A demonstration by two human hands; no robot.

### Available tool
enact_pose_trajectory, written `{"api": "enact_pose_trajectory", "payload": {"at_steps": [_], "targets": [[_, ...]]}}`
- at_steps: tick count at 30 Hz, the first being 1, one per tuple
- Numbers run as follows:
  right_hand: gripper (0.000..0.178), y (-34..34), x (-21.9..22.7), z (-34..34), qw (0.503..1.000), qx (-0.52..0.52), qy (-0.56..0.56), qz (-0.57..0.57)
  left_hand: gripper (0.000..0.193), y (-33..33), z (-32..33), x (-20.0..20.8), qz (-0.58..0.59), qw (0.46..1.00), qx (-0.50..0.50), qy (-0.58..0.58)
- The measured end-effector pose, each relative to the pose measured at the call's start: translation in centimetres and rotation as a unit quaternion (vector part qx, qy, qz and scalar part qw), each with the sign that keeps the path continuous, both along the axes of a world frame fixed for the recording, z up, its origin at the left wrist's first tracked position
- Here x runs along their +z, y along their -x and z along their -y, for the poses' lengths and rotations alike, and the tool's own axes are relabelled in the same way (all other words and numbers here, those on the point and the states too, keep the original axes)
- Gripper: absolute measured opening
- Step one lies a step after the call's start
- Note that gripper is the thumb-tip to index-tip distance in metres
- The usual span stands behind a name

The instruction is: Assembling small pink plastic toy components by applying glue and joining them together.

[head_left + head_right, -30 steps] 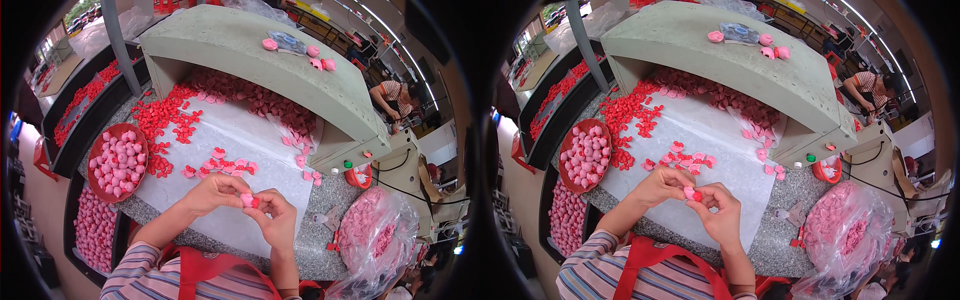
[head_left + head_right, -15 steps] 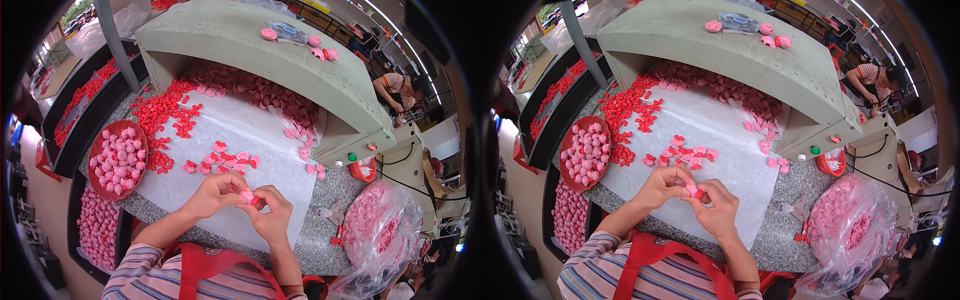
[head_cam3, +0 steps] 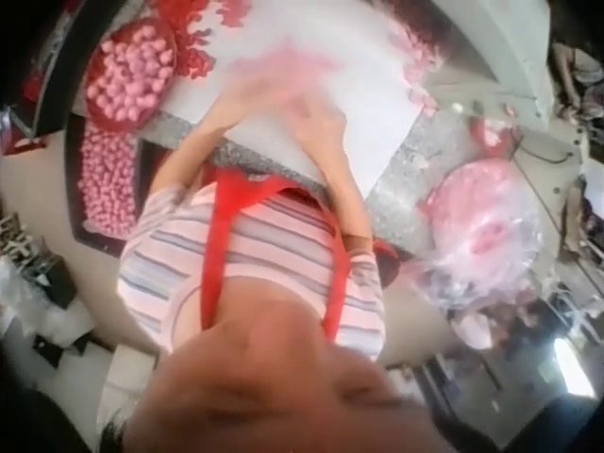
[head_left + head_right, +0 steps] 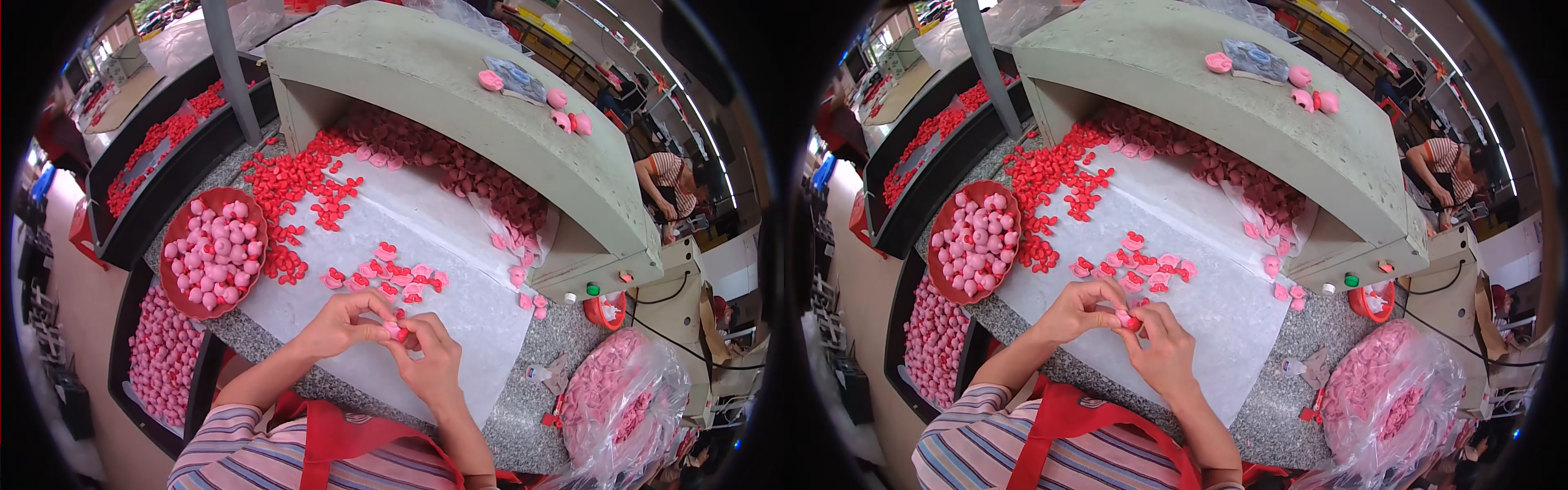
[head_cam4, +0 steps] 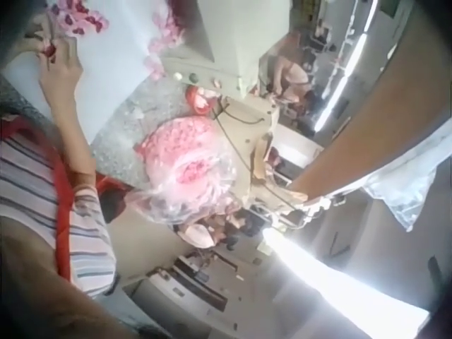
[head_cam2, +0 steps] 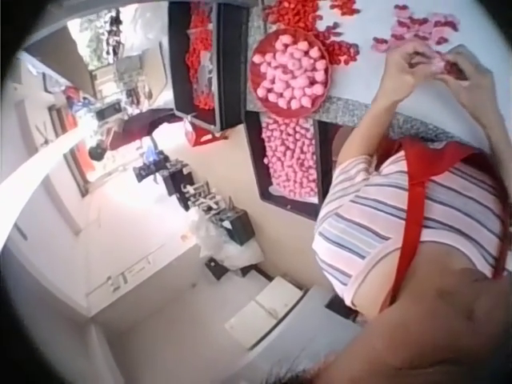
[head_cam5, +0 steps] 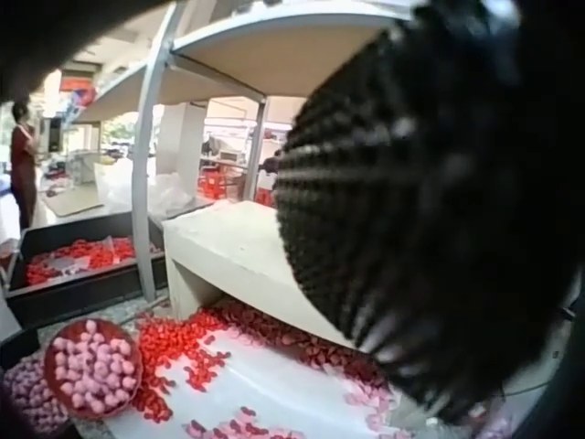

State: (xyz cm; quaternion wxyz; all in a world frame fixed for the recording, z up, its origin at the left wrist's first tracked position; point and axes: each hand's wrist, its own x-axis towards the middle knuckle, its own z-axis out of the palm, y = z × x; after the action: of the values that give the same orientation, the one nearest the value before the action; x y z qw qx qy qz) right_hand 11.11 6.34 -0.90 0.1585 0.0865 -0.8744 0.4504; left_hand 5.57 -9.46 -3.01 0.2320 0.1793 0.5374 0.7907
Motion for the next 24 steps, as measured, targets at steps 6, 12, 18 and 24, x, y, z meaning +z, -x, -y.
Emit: {"api": "enact_pose_trajectory", "payload": {"at_steps": [6, 12, 18, 24], "targets": [[0.032, 10.4, 1.6, 1.0, 0.984, 0.118, -0.071, 0.112, 0.010, 0.4, 3.2, -1.7, -0.168, 0.949, 0.200, 0.174], [0.028, 19.3, -6.3, 9.0, 0.971, 0.063, -0.189, 0.131, 0.013, -1.1, 2.0, -5.3, -0.453, 0.751, 0.253, 0.408], [0.023, 19.3, -7.4, 5.0, 0.986, 0.039, -0.121, 0.110, 0.017, 2.2, 0.3, -0.9, -0.458, 0.756, 0.305, 0.355], [0.023, 13.8, -4.5, -6.7, 0.927, -0.053, 0.280, 0.242, 0.013, 19.0, -8.0, -2.7, -0.341, 0.826, 0.315, 0.319]]}}
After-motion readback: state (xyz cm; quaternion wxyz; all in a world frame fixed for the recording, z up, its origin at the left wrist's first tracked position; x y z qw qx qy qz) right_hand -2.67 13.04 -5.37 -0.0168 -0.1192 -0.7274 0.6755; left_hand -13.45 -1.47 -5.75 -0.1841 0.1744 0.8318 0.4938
